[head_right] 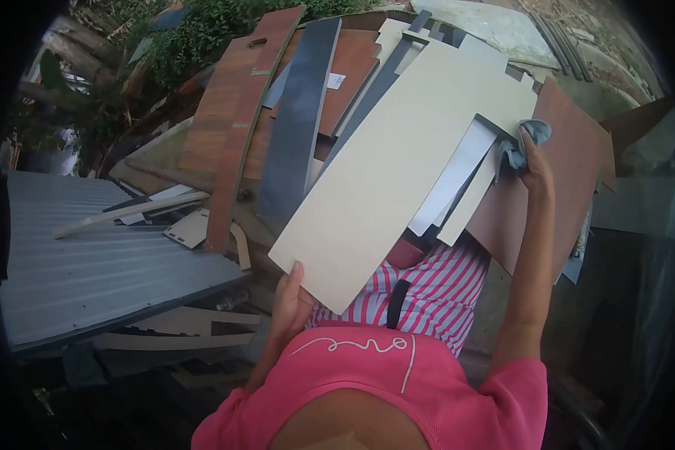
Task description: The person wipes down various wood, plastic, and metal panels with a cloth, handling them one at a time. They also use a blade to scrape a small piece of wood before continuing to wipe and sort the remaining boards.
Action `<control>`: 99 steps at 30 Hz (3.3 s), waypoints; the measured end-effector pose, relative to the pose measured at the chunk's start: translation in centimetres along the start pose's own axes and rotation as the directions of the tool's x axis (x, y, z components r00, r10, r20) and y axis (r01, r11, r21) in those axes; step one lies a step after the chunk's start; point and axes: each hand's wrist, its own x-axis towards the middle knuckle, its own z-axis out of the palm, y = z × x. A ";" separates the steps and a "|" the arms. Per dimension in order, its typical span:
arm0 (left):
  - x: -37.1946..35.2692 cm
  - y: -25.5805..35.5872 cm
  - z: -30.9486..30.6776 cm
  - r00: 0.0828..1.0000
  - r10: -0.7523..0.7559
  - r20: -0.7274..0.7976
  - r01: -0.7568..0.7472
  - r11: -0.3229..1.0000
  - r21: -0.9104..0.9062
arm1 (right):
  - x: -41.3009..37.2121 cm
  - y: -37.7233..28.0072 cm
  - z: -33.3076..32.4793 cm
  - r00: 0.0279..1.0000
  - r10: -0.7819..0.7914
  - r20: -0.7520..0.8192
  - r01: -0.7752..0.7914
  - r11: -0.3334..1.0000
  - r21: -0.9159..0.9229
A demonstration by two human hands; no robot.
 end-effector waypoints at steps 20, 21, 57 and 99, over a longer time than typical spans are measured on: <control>2.9 5.7 -0.1 0.892 -0.390 0.227 0.129 0.702 0.701 | 6.2 -7.2 -1.0 0.765 -0.641 0.067 0.364 0.345 -0.865; 3.2 7.1 -1.0 0.952 -0.227 0.207 0.029 0.736 0.676 | 5.7 -6.5 -1.0 0.773 -0.629 0.083 0.373 0.344 -0.862; 5.3 12.8 5.0 0.732 0.671 -0.119 -0.678 0.735 -0.032 | -19.3 -2.3 18.7 0.632 -0.629 0.453 0.771 0.567 -0.288; 4.9 9.6 -2.3 0.940 0.326 -0.100 -0.330 0.944 -0.024 | -11.0 3.3 11.4 0.616 -0.600 0.511 0.590 -0.079 -0.804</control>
